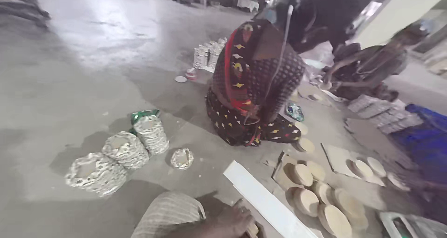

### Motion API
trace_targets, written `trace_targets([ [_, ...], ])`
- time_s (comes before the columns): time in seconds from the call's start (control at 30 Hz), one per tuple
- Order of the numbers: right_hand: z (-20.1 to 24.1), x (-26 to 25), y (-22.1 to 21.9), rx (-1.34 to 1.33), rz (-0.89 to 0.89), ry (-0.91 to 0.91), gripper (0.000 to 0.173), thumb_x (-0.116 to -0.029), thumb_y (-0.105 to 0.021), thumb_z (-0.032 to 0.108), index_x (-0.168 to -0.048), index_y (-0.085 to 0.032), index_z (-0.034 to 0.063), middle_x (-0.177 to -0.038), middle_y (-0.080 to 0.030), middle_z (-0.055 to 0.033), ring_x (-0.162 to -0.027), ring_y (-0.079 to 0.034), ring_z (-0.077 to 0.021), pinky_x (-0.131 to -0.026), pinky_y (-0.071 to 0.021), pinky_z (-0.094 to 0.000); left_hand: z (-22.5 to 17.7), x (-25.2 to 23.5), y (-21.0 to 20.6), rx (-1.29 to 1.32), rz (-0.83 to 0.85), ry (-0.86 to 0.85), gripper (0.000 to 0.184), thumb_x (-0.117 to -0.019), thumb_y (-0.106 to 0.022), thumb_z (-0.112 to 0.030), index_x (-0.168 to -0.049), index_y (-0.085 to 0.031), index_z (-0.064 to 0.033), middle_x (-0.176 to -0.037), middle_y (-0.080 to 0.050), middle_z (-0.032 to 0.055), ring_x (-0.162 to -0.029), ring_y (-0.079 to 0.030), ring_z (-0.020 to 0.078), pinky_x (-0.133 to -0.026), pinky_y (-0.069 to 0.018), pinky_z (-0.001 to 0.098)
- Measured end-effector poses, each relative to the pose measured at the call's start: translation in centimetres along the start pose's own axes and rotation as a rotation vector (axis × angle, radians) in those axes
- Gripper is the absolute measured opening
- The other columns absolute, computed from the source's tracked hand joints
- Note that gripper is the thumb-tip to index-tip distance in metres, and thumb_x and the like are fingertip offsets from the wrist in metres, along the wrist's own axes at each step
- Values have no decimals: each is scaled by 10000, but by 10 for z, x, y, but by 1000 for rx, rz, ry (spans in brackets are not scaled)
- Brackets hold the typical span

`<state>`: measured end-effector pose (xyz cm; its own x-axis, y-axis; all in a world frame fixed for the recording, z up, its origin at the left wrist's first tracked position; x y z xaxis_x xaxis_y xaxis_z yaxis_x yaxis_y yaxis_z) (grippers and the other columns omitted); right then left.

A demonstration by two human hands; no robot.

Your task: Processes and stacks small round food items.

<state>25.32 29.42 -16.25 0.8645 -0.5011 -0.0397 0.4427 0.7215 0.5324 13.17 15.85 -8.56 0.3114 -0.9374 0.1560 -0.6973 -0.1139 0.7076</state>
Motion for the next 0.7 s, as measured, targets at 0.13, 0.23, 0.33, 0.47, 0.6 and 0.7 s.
trace_targets([
  [0.13, 38, -10, 22, 94, 13, 33, 519, -720, -858, 47, -1176, -671, -113, -1139, -697, -278, -1060, -680, -399, -960, -539, -533, -1, -3, 12, 18, 23, 22, 477, -982, -597, 3, -1449, -505, 10, -1472, -527, 244, -1444, -426, 407, -1257, -156, 594],
  [0.23, 25, -12, 10, 9, 38, -34, 566, -710, -834, 37, -1206, -605, -110, -1124, -689, -238, -1020, -689, -302, -919, -561, -456, -2, -8, 7, 2, 147, 94, 535, -1001, -535, 11, -1523, -418, -12, -1548, -446, 241, -1489, -359, 407, -1255, -212, 550],
  [0.33, 18, -16, 3, -64, 62, -32, 561, -737, -827, 57, -1237, -622, -95, -1120, -717, -197, -1018, -706, -227, -941, -569, -405, 0, -10, 12, 55, 143, 149, 486, -1008, -519, 7, -1489, -450, 3, -1530, -464, 242, -1440, -425, 422, -1165, -367, 573],
  [0.47, 27, -24, 9, -15, 83, -80, 454, -736, -841, 44, -1149, -708, -89, -1027, -754, -207, -945, -738, -271, -909, -577, -470, 6, -15, 20, 125, 172, 119, 613, -985, -645, -94, -1515, -375, 54, -1547, -411, 291, -1469, -368, 441, -1216, -297, 532],
  [0.6, 25, -68, 26, -185, -49, -18, 431, -694, -797, -47, -1099, -682, -138, -1000, -751, -157, -912, -715, -101, -894, -580, -284, 43, -32, 39, 492, -474, 310, 862, -879, -777, -316, -1534, -359, 55, -1542, -412, 308, -1454, -373, 464, -1210, -301, 564],
  [0.7, 15, -114, 27, -292, -84, 37, 460, -678, -824, -43, -1102, -673, -136, -1016, -759, -125, -934, -713, -39, -901, -573, -218, 70, -49, 57, 297, -541, 790, 747, -991, -640, -405, -1527, -384, 48, -1571, -354, 315, -1490, -307, 463, -1217, -248, 561],
])
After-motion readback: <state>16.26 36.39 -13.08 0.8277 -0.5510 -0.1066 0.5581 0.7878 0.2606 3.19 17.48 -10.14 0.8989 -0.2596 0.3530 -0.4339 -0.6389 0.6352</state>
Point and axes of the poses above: each hand's wrist, its own x-axis away from the middle knuckle, its own y-axis out of the back of the hand, z = x × y, the point moved 1 cm from there along -x, towards the middle knuckle
